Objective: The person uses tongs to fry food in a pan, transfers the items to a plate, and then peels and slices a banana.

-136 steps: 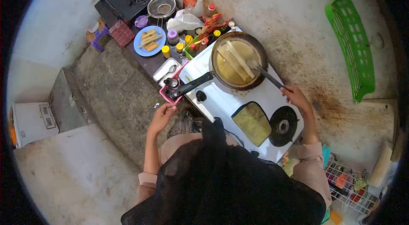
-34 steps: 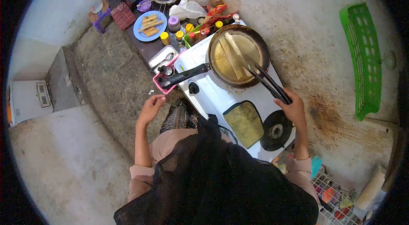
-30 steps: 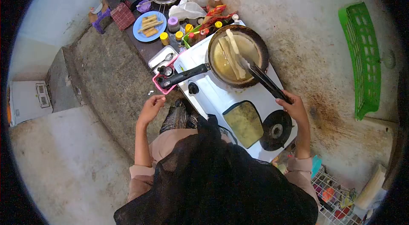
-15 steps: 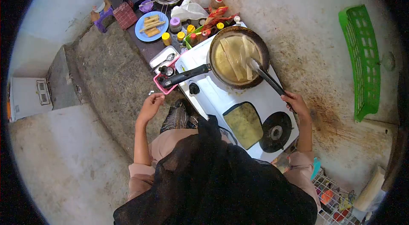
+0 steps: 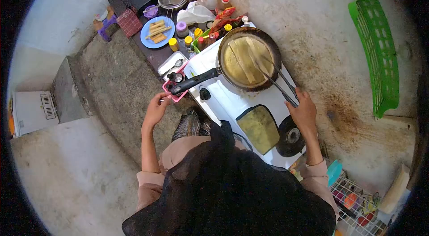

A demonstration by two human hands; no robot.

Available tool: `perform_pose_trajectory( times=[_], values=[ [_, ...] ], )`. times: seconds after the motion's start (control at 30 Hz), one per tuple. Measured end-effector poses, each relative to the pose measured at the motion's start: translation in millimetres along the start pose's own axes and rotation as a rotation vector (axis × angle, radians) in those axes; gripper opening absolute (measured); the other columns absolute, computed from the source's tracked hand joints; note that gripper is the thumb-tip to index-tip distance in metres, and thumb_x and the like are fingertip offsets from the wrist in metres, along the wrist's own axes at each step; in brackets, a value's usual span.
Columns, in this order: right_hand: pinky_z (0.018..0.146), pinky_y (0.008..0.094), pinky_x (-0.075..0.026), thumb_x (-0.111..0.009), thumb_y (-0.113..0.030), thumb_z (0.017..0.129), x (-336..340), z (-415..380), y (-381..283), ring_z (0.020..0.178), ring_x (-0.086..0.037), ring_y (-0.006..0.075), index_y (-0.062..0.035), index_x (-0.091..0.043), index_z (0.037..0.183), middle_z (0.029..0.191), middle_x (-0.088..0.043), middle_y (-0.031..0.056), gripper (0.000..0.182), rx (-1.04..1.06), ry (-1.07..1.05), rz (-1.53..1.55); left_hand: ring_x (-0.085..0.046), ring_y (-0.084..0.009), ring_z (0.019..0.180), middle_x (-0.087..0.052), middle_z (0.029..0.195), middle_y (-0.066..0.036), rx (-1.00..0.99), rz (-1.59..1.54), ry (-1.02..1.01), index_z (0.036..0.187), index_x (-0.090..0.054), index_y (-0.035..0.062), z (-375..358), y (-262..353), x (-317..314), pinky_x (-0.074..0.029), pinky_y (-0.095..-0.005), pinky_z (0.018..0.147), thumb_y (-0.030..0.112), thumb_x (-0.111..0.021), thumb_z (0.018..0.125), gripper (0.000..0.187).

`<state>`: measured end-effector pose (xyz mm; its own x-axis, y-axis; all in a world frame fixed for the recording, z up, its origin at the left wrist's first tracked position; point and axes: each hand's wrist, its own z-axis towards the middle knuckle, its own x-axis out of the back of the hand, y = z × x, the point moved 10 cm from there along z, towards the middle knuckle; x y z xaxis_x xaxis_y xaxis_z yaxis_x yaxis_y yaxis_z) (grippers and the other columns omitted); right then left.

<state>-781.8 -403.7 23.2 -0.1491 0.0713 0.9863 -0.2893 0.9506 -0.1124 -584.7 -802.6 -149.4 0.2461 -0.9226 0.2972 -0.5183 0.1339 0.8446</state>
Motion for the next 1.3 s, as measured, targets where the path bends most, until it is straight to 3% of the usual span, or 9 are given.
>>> perform_pose_trajectory(
  times=[0.17, 0.27, 0.37, 0.4, 0.6, 0.7, 0.9, 1.17, 1.3],
  values=[
    [0.078, 0.0415, -0.043, -0.068, -0.03, 0.069, 2.7, -5.5, 3.3, 0.093, -0.053, 0.0356, -0.0021, -0.052, 0.111, 0.102, -0.053, 0.0198, 0.053, -0.029, -0.012, 0.091, -0.054, -0.011, 0.076, -0.058, 0.082, -0.005, 0.001, -0.019, 0.026, 0.104, -0.055, 0.0015, 1.2, -1.9, 4.8, -0.042, -0.0244, 0.068, 0.022, -0.051, 0.085, 0.029],
    [0.067, 0.0367, -0.047, -0.068, -0.034, 0.071, -11.9, -4.4, 37.0, 0.078, -0.058, 0.0279, -0.0019, -0.054, 0.11, 0.092, -0.057, 0.0147, 0.053, 0.015, 0.079, 0.045, -0.054, -0.0113, 0.077, -0.058, 0.082, -0.005, -0.015, -0.034, 0.031, 0.104, -0.055, 0.0014, 3.7, -1.5, 6.3, -0.041, -0.0242, 0.069, 0.023, -0.051, 0.085, 0.029],
    [0.051, 0.0276, -0.044, -0.066, -0.036, 0.073, -43.3, 1.6, 67.7, 0.059, -0.055, 0.0147, -0.0034, -0.056, 0.109, 0.077, -0.057, 0.0052, 0.05, -0.313, -0.356, 0.572, -0.054, -0.0114, 0.078, -0.058, 0.082, -0.004, -0.053, -0.092, 0.005, 0.104, -0.055, 0.0012, 7.4, 0.1, 4.0, -0.041, -0.0243, 0.069, 0.023, -0.052, 0.085, 0.03],
    [0.042, 0.0199, -0.036, -0.066, -0.034, 0.074, -44.9, 0.7, 71.6, 0.05, -0.045, 0.0059, -0.0041, -0.058, 0.107, 0.068, -0.053, -0.0022, 0.045, -0.361, -0.405, 0.67, -0.054, -0.0115, 0.079, -0.058, 0.082, -0.004, -0.07, -0.118, -0.008, 0.104, -0.055, 0.001, 8.4, 4.5, 2.5, -0.041, -0.0244, 0.07, 0.023, -0.052, 0.085, 0.03],
    [0.04, 0.0174, -0.032, -0.064, -0.035, 0.075, -51.4, 7.6, 106.5, 0.051, -0.043, 0.0045, -0.0051, -0.059, 0.098, 0.071, -0.053, -0.0021, 0.039, -0.471, -0.493, 0.794, -0.055, -0.0112, 0.079, -0.059, 0.087, -0.004, -0.037, -0.051, -0.025, 0.107, -0.053, 0.0016, 6.1, 17.3, 4.4, -0.042, -0.0246, 0.069, 0.024, -0.051, 0.086, 0.03],
    [0.036, 0.0167, -0.028, -0.058, -0.031, 0.081, -53.2, 14.4, 108.2, 0.045, -0.041, 0.0016, -0.0079, -0.057, 0.074, 0.058, -0.048, -0.0053, 0.024, -0.461, -0.547, 0.826, -0.054, -0.0108, 0.078, -0.059, 0.084, -0.004, -0.047, -0.049, -0.013, 0.107, -0.053, 0.0022, 6.1, 16.4, 6.2, -0.041, -0.024, 0.068, 0.023, -0.052, 0.086, 0.03],
    [0.037, 0.0163, -0.03, -0.059, -0.032, 0.079, -51.5, 22.4, 109.2, 0.046, -0.042, 0.0017, -0.0089, -0.057, 0.074, 0.059, -0.049, -0.0057, 0.024, -0.428, -0.568, 0.782, -0.053, -0.011, 0.077, -0.057, 0.083, -0.005, -0.044, -0.089, -0.003, 0.104, -0.054, -0.0006, 7.8, 6.6, 7.8, -0.041, -0.0249, 0.068, 0.022, -0.053, 0.085, 0.03],
    [0.038, 0.0161, -0.03, -0.064, -0.03, 0.076, -61.5, 42.0, 142.2, 0.047, -0.043, 0.0023, -0.0013, -0.052, 0.113, 0.065, -0.052, -0.0053, 0.048, -0.381, -0.636, 0.623, -0.051, -0.0101, 0.073, -0.056, 0.081, -0.003, -0.049, -0.113, -0.011, 0.104, -0.054, 0.0005, 13.3, -5.9, 5.8, -0.041, -0.0246, 0.067, 0.023, -0.054, 0.084, 0.029],
    [0.038, 0.0178, -0.032, -0.067, -0.027, 0.073, -59.1, 43.4, 119.5, 0.048, -0.045, 0.0034, 0.0004, -0.049, 0.117, 0.065, -0.054, -0.0034, 0.054, -0.361, -0.663, 0.645, -0.05, -0.0101, 0.072, -0.056, 0.08, -0.003, -0.054, -0.111, 0.004, 0.104, -0.054, 0.0005, 12.8, -6.1, 6.7, -0.041, -0.0245, 0.066, 0.023, -0.054, 0.084, 0.029]
  ],
)
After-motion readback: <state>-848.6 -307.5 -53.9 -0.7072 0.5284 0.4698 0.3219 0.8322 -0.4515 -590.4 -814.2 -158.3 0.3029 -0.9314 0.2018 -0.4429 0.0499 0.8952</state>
